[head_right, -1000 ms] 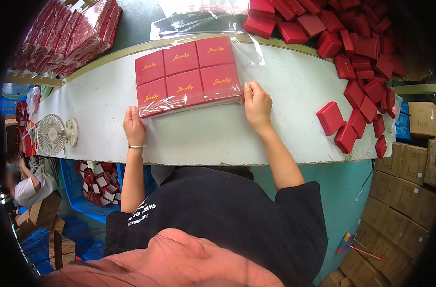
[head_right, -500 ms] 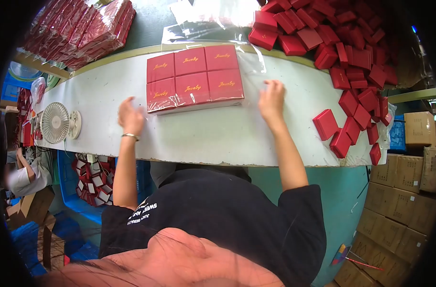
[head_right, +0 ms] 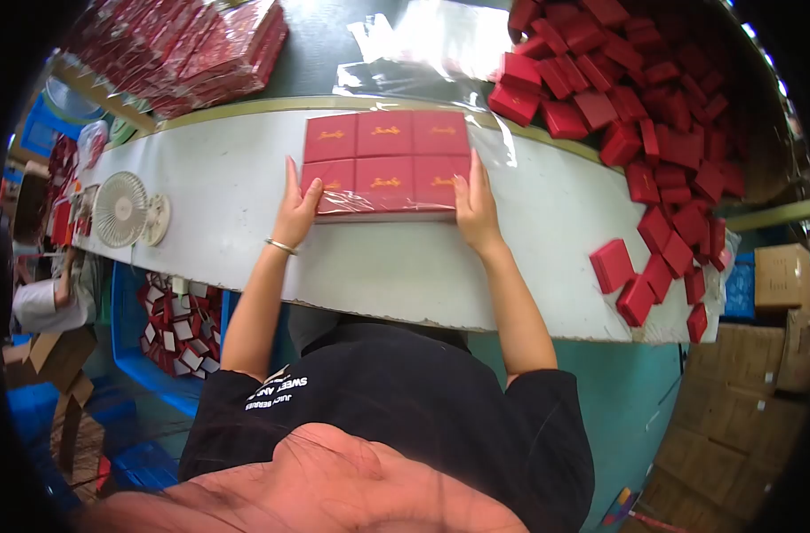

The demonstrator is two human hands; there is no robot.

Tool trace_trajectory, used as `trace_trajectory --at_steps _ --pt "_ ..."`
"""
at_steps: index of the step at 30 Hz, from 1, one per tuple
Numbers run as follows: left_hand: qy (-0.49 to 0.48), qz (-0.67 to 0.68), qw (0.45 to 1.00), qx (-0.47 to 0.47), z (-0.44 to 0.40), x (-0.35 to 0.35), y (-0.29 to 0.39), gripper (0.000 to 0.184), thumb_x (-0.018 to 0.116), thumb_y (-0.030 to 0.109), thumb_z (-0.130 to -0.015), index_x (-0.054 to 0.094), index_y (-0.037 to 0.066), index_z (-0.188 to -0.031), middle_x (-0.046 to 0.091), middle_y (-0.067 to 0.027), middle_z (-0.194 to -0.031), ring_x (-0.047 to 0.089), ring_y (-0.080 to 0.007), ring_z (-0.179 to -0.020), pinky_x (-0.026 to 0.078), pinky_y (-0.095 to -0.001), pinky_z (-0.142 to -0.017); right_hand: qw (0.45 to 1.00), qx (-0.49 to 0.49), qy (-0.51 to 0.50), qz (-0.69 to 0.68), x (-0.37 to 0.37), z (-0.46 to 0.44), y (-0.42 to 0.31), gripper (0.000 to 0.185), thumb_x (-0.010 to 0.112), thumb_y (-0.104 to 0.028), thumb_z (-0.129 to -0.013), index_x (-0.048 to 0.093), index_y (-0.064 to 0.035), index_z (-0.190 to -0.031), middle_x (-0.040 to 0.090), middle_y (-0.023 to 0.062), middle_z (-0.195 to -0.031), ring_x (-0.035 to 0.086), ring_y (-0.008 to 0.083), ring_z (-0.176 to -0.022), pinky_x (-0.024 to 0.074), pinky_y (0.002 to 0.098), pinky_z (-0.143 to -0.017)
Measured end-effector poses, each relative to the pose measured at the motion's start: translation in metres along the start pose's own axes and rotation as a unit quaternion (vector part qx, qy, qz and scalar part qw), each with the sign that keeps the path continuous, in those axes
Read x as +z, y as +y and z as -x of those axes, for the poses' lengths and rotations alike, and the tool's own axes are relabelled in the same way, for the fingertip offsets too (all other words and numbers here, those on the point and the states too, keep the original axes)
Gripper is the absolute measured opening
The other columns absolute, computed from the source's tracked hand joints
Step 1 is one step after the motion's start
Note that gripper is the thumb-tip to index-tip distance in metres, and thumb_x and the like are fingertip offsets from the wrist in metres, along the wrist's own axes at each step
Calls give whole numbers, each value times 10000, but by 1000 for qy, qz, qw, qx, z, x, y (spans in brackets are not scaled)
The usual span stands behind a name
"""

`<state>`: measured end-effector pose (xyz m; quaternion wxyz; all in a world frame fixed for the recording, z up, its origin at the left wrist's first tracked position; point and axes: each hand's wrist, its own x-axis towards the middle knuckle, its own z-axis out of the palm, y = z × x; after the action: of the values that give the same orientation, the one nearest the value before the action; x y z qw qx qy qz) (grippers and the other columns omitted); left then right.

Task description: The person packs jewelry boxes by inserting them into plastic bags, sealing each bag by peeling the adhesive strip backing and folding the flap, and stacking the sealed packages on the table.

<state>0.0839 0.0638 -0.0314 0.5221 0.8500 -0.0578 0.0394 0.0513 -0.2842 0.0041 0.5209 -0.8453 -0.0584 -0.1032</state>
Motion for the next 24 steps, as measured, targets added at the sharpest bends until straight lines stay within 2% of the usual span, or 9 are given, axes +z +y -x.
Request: trace_trajectory --at_steps 2,6,10,13,14,17,19,23,24 --pt "-76 241 966 -63 7 -5 4 820 581 353 -1068 138 -39 -1636 238 -181 -1678 319 -275 -1518 259 -412 -1247 998 -8 -12 -61 6 2 -4 693 451 -320 -1088 210 34 -1633 215 230 -1702 212 327 -1588 163 446 -1280" --pt "-16 475 873 -114 44 -27 39 579 559 372 -1087 275 150 -1540 335 -115 -1596 397 -227 -1450 347 -417 -1202 986 -104 -40 -123 -1 4 -35 744 472 -354 -1083 181 46 -1638 166 211 -1722 157 313 -1604 106 431 -1291" --pt "177 446 875 -56 7 -62 59 500 540 380 -1099 323 188 -1506 501 -113 -1452 521 -239 -1332 515 -420 -1054 921 -209 -95 -316 9 -42 -84 810 531 -419 -1060 185 23 -1644 118 199 -1736 140 344 -1606 111 426 -1292" --pt "294 450 843 34 -69 -103 80 512 560 365 -1091 349 177 -1517 484 -112 -1482 550 -254 -1291 531 -414 -1029 978 -189 -81 19 20 -78 -52 863 582 -503 -1019 212 -60 -1660 149 186 -1731 142 382 -1599 123 456 -1293" --pt "332 431 838 53 -104 -120 76 564 579 371 -1077 316 168 -1532 453 -112 -1509 536 -263 -1307 522 -424 -1042 956 -183 -107 203 27 -82 -27 850 614 -549 -985 261 -175 -1663 167 177 -1726 124 445 -1586 115 565 -1281" --pt "461 354 809 84 -225 -162 72 750 647 394 -1021 202 134 -1566 358 -153 -1572 467 -302 -1384 474 -463 -1104 887 -101 -224 390 40 -65 -13 787 596 -552 -995 297 -238 -1652 177 182 -1722 101 490 -1576 83 670 -1248" --pt "482 329 812 -2 -272 -173 97 897 717 433 -967 142 80 -1557 363 -200 -1554 431 -312 -1411 437 -483 -1138 882 -124 -201 407 49 -52 6 781 580 -591 -987 321 -256 -1643 190 185 -1716 94 515 -1567 70 707 -1229" --pt "476 -49 806 -349 -351 -202 23 1192 817 689 -764 242 -16 -1535 370 -249 -1591 471 -406 -1407 414 -503 -1163 879 -126 -180 423 64 -32 9 841 600 -656 -943 355 -232 -1628 217 218 -1697 127 541 -1552 105 717 -1216" --pt "506 31 807 -303 -372 -212 -13 1268 805 761 -712 258 -13 -1555 377 -260 -1601 466 -439 -1418 397 -507 -1181 877 -111 -204 420 62 -27 -5 843 606 -654 -941 359 -228 -1625 217 232 -1693 136 547 -1547 122 718 -1213"
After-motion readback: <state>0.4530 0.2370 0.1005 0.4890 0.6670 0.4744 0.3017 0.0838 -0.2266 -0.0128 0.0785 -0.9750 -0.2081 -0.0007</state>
